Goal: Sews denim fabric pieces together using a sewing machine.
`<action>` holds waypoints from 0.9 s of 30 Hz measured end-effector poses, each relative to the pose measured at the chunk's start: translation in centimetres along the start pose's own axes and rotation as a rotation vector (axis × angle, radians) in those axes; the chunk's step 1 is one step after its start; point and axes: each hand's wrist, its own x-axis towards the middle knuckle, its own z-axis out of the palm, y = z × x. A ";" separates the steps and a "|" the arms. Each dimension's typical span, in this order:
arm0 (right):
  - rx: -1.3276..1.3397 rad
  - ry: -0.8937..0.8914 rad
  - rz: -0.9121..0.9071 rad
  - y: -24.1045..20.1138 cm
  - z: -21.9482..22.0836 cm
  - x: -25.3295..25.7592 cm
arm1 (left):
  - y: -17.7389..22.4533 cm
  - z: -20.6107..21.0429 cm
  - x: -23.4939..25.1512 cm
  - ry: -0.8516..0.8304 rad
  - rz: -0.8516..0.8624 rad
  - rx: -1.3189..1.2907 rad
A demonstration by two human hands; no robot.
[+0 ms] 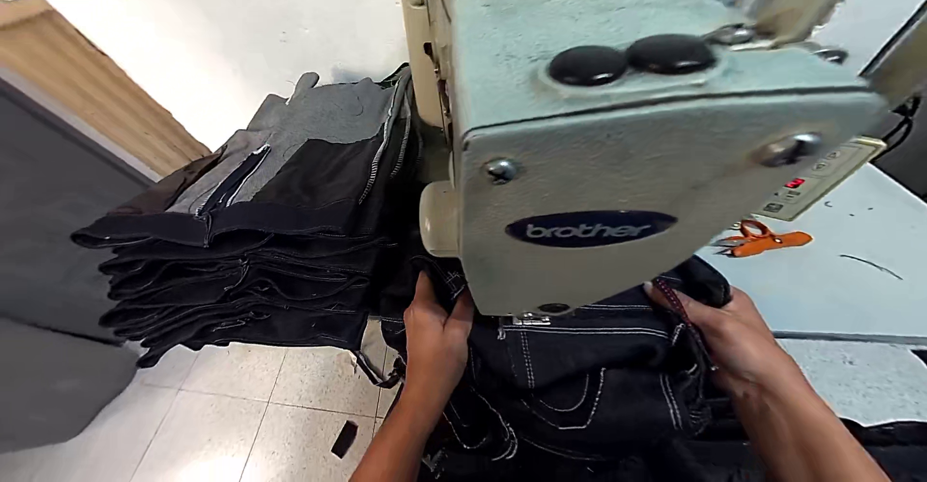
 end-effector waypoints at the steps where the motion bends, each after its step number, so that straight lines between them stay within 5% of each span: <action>1: -0.012 -0.001 -0.005 0.4 -0.3 0.4 | -0.2 -0.2 -0.1 -0.016 0.015 0.025; 21: -0.105 0.007 0.006 1.0 -0.4 -0.6 | -2.1 -0.9 0.4 -0.051 0.089 -0.081; 27: -0.492 -0.043 -0.346 1.7 -1.8 0.2 | -2.7 -1.6 0.2 -0.073 0.107 -0.076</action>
